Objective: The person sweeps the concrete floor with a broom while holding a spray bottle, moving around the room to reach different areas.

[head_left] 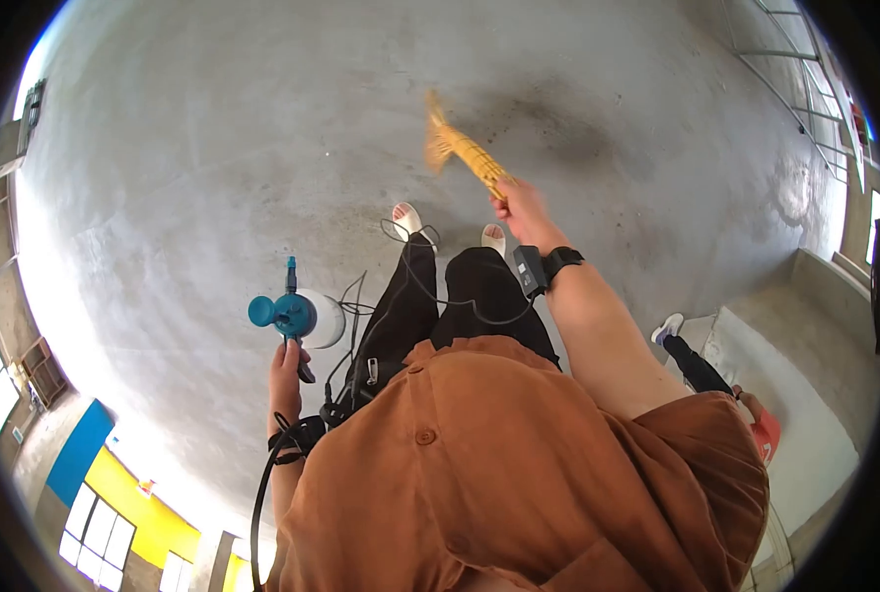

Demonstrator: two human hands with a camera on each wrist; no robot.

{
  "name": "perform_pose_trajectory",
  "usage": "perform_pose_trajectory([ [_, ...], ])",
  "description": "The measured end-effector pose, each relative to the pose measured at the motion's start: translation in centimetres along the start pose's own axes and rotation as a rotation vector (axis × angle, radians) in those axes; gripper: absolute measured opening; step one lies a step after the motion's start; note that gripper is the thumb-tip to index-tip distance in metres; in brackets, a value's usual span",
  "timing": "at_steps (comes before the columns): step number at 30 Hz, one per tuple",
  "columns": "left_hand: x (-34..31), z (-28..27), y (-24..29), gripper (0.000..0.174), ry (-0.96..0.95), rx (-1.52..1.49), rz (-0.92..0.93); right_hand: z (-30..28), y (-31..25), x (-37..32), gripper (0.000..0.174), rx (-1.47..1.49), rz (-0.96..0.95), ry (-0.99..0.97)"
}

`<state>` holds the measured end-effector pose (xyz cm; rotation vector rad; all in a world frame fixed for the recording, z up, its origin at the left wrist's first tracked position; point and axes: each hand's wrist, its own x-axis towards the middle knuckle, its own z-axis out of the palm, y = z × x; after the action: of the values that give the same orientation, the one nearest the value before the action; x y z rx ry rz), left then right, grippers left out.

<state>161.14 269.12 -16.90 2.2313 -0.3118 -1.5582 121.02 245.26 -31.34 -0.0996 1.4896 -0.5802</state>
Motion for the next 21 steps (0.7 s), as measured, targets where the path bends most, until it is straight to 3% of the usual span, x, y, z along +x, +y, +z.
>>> perform_pose_trajectory([
  [6, 0.2, 0.0, 0.0, 0.030, -0.010, -0.070, -0.074, 12.1, 5.0, 4.6, 0.022, -0.047, 0.149, -0.240],
  [12, 0.0, 0.3, -0.1, 0.025, 0.026, -0.069, -0.133, 21.7, 6.5, 6.6, 0.021, -0.177, 0.254, -0.051],
  [16, 0.6, -0.3, 0.0, 0.023, 0.008, -0.030, -0.130, 20.2, 5.3, 10.7, 0.019, -0.148, 0.214, -0.036],
  [18, 0.5, -0.4, -0.1, 0.023, 0.000, -0.020, -0.125, 16.0, 3.1, 11.9, 0.018, -0.029, 0.150, -0.035],
  [21, 1.0, -0.7, -0.1, 0.029, -0.014, 0.065, -0.146, 10.1, -1.9, 10.4, 0.017, 0.091, 0.087, 0.114],
])
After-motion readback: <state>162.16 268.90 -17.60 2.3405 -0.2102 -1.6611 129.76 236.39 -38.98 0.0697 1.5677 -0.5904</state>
